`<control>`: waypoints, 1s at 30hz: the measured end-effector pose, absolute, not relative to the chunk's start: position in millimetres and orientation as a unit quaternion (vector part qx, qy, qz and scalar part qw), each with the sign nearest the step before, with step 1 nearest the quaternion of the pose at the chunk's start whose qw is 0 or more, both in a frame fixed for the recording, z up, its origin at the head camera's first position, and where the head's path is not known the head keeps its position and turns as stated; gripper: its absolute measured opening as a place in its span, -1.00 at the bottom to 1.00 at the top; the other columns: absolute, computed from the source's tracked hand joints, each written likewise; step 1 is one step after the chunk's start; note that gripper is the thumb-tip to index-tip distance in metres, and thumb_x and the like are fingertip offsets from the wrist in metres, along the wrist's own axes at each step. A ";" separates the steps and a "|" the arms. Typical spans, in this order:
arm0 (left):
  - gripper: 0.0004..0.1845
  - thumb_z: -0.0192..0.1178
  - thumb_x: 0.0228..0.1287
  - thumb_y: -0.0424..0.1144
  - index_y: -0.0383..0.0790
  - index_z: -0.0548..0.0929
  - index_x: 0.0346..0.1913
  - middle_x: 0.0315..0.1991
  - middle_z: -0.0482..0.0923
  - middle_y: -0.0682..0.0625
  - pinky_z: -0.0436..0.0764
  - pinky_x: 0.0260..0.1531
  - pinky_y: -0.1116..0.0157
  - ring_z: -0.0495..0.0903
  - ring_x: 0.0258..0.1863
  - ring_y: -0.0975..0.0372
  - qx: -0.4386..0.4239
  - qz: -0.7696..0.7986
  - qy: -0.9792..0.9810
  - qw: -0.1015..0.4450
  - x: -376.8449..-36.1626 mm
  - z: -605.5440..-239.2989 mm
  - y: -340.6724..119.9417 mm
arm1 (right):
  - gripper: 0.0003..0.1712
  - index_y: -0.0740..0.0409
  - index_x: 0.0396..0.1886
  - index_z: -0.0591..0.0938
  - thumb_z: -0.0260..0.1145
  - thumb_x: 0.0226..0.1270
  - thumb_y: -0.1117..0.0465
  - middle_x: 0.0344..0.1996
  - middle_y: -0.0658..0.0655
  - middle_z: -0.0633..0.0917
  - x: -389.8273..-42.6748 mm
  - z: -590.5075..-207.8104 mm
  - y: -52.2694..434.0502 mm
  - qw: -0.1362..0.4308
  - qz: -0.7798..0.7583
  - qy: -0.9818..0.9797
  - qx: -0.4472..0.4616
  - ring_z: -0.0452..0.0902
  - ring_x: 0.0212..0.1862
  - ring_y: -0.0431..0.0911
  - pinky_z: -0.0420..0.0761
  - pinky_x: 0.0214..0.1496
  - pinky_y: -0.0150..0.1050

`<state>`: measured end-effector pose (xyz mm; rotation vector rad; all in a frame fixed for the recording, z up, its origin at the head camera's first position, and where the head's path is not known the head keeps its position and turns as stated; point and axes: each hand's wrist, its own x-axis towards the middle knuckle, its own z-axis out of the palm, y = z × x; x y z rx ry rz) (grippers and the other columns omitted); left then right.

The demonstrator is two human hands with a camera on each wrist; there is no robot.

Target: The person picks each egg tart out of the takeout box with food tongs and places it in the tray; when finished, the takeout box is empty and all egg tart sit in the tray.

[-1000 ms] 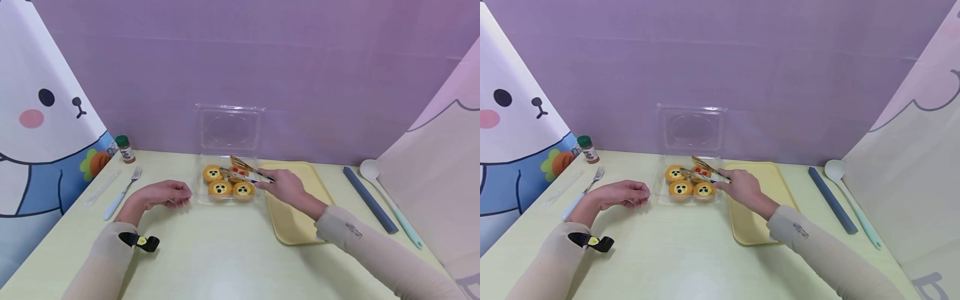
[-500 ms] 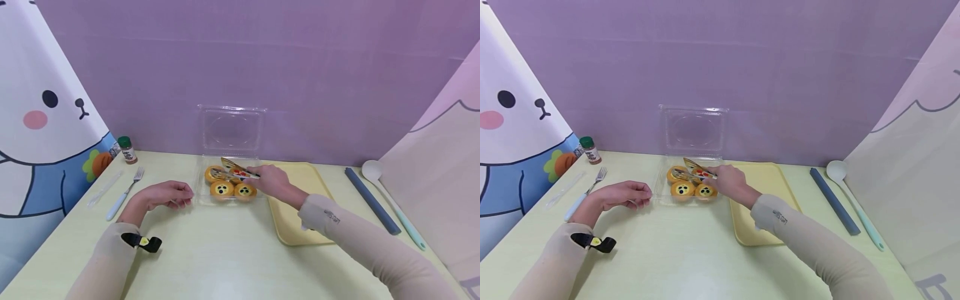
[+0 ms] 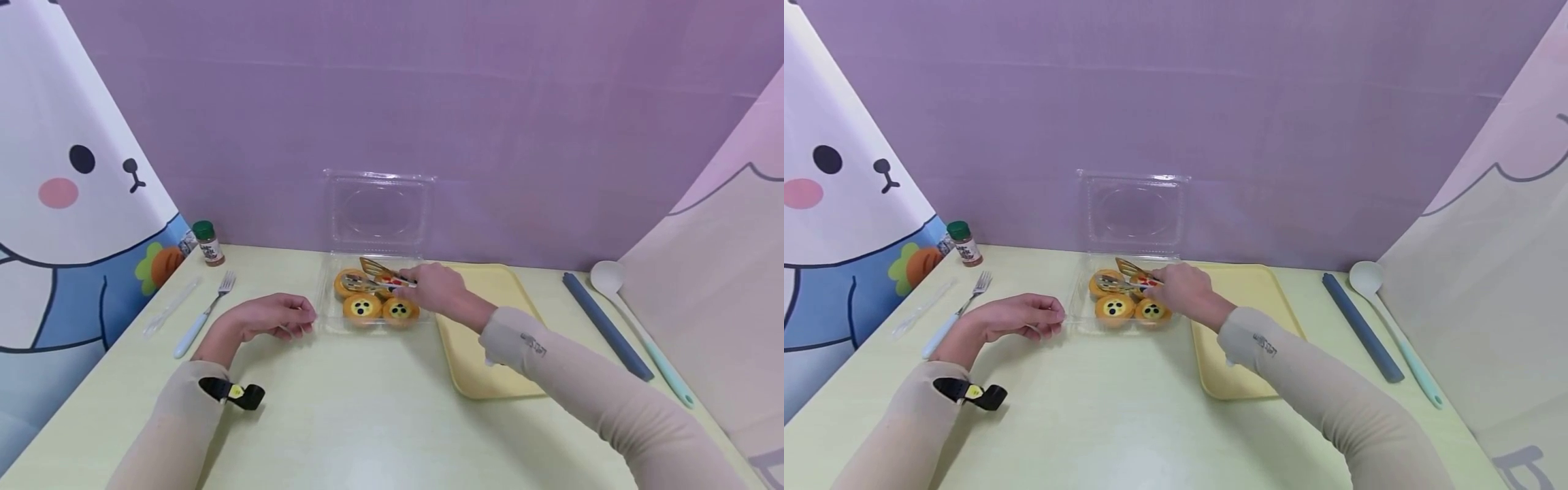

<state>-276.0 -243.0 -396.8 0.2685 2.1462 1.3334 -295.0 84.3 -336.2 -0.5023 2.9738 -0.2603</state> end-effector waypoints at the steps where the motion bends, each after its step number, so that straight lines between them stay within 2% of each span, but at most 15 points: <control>1: -0.68 0.11 0.50 -0.15 -0.37 0.53 0.06 -0.19 0.62 -0.01 0.60 -0.14 0.21 0.60 -0.19 0.16 0.103 0.501 0.807 0.296 -275.8 -396.5 -242.9 | -0.34 -0.16 0.42 0.47 0.23 0.40 -0.26 0.34 0.14 0.56 -294.9 -334.5 83.6 0.057 -0.083 0.981 -0.166 0.53 -0.36 -0.07 0.30 -0.60 -0.25; 3: -0.68 0.11 0.49 -0.15 -0.37 0.53 0.06 -0.19 0.62 -0.01 0.60 -0.14 0.21 0.60 -0.19 0.16 0.102 0.502 0.807 0.295 -275.8 -396.2 -242.8 | -0.34 -0.15 0.41 0.48 0.23 0.40 -0.25 0.34 0.12 0.55 -294.5 -331.3 82.0 0.058 -0.080 0.981 -0.166 0.62 -0.14 -0.02 0.35 -0.57 -0.23; 6: -0.68 0.12 0.49 -0.15 -0.36 0.53 0.05 -0.19 0.62 -0.01 0.60 -0.14 0.21 0.60 -0.18 0.16 0.103 0.501 0.807 0.295 -275.3 -395.4 -242.3 | -0.35 -0.13 0.41 0.49 0.23 0.41 -0.24 0.33 0.10 0.57 -293.7 -327.5 79.5 0.058 -0.076 0.981 -0.167 0.63 0.05 0.02 0.39 -0.54 -0.22; 9: -0.68 0.11 0.49 -0.15 -0.36 0.53 0.06 -0.18 0.62 -0.01 0.59 -0.14 0.21 0.60 -0.18 0.15 0.101 0.502 0.807 0.294 -274.7 -395.0 -242.0 | -0.36 -0.10 0.39 0.50 0.23 0.42 -0.23 0.25 0.10 0.64 -294.0 -325.4 76.6 0.064 -0.074 0.981 -0.169 0.64 -0.05 0.00 0.35 -0.54 -0.24; 13: -0.68 0.11 0.49 -0.15 -0.37 0.53 0.06 -0.18 0.62 -0.01 0.59 -0.13 0.21 0.60 -0.17 0.15 0.101 0.501 0.807 0.296 -274.9 -395.3 -242.3 | -0.38 -0.10 0.37 0.53 0.23 0.41 -0.23 0.15 0.09 0.71 -295.1 -321.6 73.0 0.078 -0.073 0.980 -0.165 0.58 -0.30 -0.08 0.28 -0.57 -0.27; 18: -0.68 0.10 0.50 -0.15 -0.38 0.52 0.06 -0.18 0.62 -0.02 0.59 -0.14 0.21 0.59 -0.17 0.14 0.106 0.501 0.807 0.295 -275.7 -395.4 -242.9 | -0.36 -0.07 0.39 0.51 0.21 0.44 -0.22 0.24 0.09 0.65 -297.2 -313.4 68.8 0.108 -0.071 0.978 -0.161 0.64 -0.53 -0.14 0.38 -0.56 -0.29; 22: -0.68 0.09 0.50 -0.16 -0.38 0.52 0.06 -0.17 0.62 -0.02 0.58 -0.13 0.20 0.59 -0.17 0.14 0.109 0.502 0.807 0.292 -275.0 -394.7 -242.8 | -0.38 -0.04 0.38 0.52 0.21 0.45 -0.20 0.28 0.09 0.62 -299.3 -305.5 64.2 0.126 -0.061 0.977 -0.160 0.66 -0.58 -0.14 0.48 -0.52 -0.26; 24: -0.68 0.10 0.50 -0.15 -0.37 0.53 0.06 -0.16 0.62 -0.02 0.58 -0.13 0.21 0.59 -0.16 0.14 0.106 0.500 0.808 0.293 -274.1 -394.5 -242.6 | -0.47 0.01 0.22 0.63 0.21 0.45 -0.19 0.17 0.11 0.69 -300.5 -302.0 61.5 0.138 -0.051 0.976 -0.162 0.68 -0.55 -0.12 0.49 -0.51 -0.26; 26: -0.68 0.10 0.50 -0.15 -0.36 0.53 0.06 -0.16 0.63 -0.03 0.58 -0.12 0.21 0.59 -0.16 0.14 0.104 0.499 0.809 0.292 -273.6 -394.3 -242.2 | -0.59 0.03 -0.08 0.72 0.23 0.45 -0.18 0.00 0.09 0.74 -301.9 -299.0 59.0 0.144 -0.045 0.975 -0.162 0.71 -0.52 -0.09 0.50 -0.51 -0.25; 28: -0.68 0.10 0.50 -0.15 -0.36 0.53 0.06 -0.15 0.63 -0.03 0.58 -0.12 0.21 0.59 -0.15 0.14 0.102 0.499 0.809 0.293 -273.6 -394.4 -241.8 | -0.61 0.00 -0.39 0.68 0.23 0.44 -0.18 -0.20 0.04 0.75 -303.1 -296.8 56.7 0.150 -0.040 0.975 -0.161 0.73 -0.49 -0.06 0.50 -0.49 -0.25; 29: -0.68 0.11 0.49 -0.15 -0.36 0.53 0.06 -0.15 0.63 -0.03 0.58 -0.12 0.21 0.59 -0.15 0.14 0.102 0.499 0.809 0.293 -274.0 -394.6 -241.7 | -0.58 -0.02 -0.50 0.62 0.23 0.44 -0.18 -0.28 0.02 0.74 -303.6 -296.1 55.6 0.153 -0.037 0.975 -0.159 0.74 -0.47 -0.05 0.49 -0.48 -0.25; 30: -0.68 0.11 0.50 -0.15 -0.36 0.53 0.06 -0.15 0.63 -0.03 0.58 -0.12 0.21 0.59 -0.15 0.13 0.102 0.499 0.809 0.293 -274.5 -394.7 -241.7 | -0.58 -0.04 -0.53 0.60 0.24 0.43 -0.18 -0.27 0.00 0.75 -304.0 -295.4 54.5 0.155 -0.038 0.975 -0.156 0.74 -0.45 -0.03 0.51 -0.47 -0.25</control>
